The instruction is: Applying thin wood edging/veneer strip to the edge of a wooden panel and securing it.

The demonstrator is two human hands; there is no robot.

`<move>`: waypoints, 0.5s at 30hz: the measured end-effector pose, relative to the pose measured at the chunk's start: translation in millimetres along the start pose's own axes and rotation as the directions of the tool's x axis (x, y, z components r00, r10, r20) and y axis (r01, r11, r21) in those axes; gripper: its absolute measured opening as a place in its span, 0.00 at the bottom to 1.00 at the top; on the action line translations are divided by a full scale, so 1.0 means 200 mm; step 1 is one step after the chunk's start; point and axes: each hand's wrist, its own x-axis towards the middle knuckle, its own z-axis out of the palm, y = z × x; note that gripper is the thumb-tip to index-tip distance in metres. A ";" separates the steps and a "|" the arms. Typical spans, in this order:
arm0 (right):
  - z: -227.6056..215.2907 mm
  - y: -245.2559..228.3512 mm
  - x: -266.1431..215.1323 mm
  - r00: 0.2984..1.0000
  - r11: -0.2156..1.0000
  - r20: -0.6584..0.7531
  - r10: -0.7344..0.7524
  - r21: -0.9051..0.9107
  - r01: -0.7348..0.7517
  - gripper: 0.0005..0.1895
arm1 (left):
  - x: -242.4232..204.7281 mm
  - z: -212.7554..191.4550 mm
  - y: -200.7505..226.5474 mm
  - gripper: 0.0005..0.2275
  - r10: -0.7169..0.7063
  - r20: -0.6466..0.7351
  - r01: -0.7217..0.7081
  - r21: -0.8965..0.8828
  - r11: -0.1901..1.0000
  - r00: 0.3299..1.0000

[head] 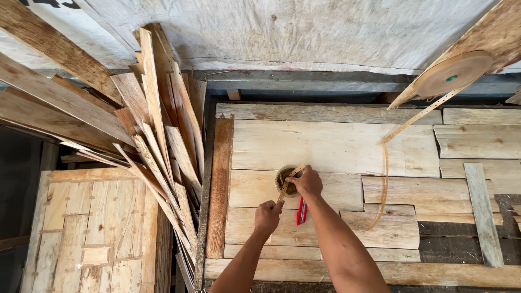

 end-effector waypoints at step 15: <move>0.03 0.03 0.07 1.000 0.998 0.024 -0.010 0.057 0.009 0.39 | -0.22 -0.07 -0.17 0.24 -0.041 0.042 0.051 -0.276 0.960 0.998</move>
